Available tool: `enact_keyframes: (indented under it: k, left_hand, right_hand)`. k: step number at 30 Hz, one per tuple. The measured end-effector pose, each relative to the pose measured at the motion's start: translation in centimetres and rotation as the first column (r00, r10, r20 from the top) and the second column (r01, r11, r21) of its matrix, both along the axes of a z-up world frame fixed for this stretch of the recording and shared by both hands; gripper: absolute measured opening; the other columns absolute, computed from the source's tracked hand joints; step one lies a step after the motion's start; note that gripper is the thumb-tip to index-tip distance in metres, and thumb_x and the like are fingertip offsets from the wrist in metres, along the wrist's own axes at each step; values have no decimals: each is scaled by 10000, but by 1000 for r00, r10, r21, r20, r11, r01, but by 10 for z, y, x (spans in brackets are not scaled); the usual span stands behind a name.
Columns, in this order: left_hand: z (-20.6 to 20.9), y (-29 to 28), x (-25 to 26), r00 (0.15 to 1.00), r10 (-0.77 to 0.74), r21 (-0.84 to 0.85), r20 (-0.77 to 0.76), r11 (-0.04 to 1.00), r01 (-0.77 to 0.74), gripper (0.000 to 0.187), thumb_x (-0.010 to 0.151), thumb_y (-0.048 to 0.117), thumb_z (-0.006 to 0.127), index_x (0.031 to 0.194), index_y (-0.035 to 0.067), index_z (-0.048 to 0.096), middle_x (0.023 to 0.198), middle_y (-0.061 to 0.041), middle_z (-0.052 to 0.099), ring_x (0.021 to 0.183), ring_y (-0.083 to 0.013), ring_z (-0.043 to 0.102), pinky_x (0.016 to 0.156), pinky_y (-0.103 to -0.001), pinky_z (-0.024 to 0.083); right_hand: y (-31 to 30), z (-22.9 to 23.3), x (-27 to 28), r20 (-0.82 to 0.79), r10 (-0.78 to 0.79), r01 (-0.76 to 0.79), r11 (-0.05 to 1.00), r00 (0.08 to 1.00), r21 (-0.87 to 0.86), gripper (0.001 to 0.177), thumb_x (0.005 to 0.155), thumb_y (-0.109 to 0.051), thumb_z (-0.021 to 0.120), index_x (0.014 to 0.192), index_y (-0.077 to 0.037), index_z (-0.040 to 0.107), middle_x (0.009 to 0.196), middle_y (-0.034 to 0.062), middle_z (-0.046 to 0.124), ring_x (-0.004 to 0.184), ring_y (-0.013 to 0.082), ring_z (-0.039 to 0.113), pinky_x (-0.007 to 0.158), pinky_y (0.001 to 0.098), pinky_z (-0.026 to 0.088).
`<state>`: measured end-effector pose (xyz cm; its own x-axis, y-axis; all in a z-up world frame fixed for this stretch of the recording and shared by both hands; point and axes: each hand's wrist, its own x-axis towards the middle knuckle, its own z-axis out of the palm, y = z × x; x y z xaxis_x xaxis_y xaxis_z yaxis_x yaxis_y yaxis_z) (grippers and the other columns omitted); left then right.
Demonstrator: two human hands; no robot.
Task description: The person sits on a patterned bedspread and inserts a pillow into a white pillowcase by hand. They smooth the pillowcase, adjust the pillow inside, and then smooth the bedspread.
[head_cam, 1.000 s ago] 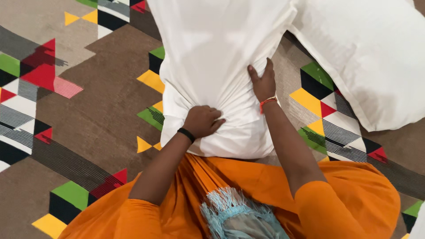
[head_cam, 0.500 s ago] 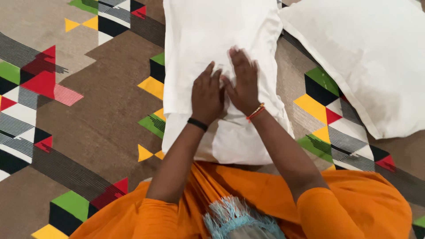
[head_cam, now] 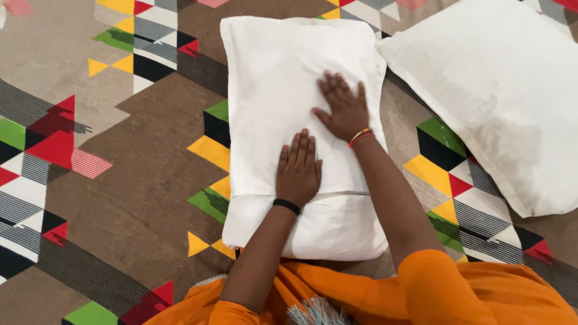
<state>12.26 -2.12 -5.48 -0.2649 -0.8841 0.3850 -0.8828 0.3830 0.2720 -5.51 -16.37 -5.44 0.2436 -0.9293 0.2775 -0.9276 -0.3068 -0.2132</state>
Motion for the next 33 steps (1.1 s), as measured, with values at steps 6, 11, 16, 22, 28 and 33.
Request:
enact_keyframes:
  k: [6, 11, 16, 22, 28, 33]
  left_hand:
    - [-7, 2, -1, 1000, 6, -17, -13, 1000, -6, 593, 1049, 337, 425, 1554, 25, 418, 1661, -150, 353, 1534, -284, 345, 1236, -509, 250]
    - [-8, -1, -1, 1000, -7, -33, -29, 999, 6, 581, 1054, 316, 445, 1538, -6, 435, 1644, -183, 391, 1518, -312, 365, 1226, -526, 265]
    - [-10, 3, 2, 996, -36, -71, -87, 997, 29, 539, 1028, 274, 527, 1473, -27, 484, 1564, -245, 467, 1476, -403, 412, 1224, -559, 301]
    - [-4, 9, 3, 990, -51, -118, -131, 992, 36, 543, 996, 245, 554, 1458, -34, 498, 1544, -273, 470, 1445, -461, 431, 1208, -558, 325]
    - [10, 26, 10, 960, -267, -148, -88, 956, 252, 597, 935, 229, 545, 1454, -63, 492, 1534, -289, 489, 1429, -442, 457, 1163, -557, 341]
    - [21, 31, 7, 940, -296, 86, -173, 946, 313, 512, 1007, 234, 486, 1449, -23, 527, 1475, -269, 567, 1373, -408, 524, 1133, -526, 381]
  right_hand:
    - [-34, -34, -60, 205, -290, 279, 957, 935, 80, 798, 1042, -635, 537, 1575, -54, 411, 1651, 200, 367, 1535, 348, 329, 1246, 592, 278]
    - [20, -4, -4, 388, -3, 56, 991, 922, -124, 676, 996, -479, 568, 1532, -78, 471, 1651, 180, 401, 1543, 343, 350, 1223, 556, 271]
    - [59, 11, 67, 254, 146, -127, 988, 956, -90, 630, 981, -437, 583, 1511, -111, 494, 1639, 111, 406, 1526, 301, 341, 1219, 578, 211]
    - [71, 22, 77, 160, 157, -147, 986, 975, -74, 624, 948, -448, 594, 1494, -155, 528, 1639, 76, 399, 1518, 273, 335, 1207, 564, 197]
    - [113, 51, 94, -24, 632, -618, 764, 775, 187, 667, 859, -516, 604, 1457, -233, 514, 1612, 15, 372, 1515, 252, 275, 1193, 530, 203]
    - [99, 47, 91, -74, 745, -720, 661, 662, 211, 722, 924, -589, 540, 1546, -248, 408, 1651, -12, 334, 1526, 215, 262, 1205, 529, 177]
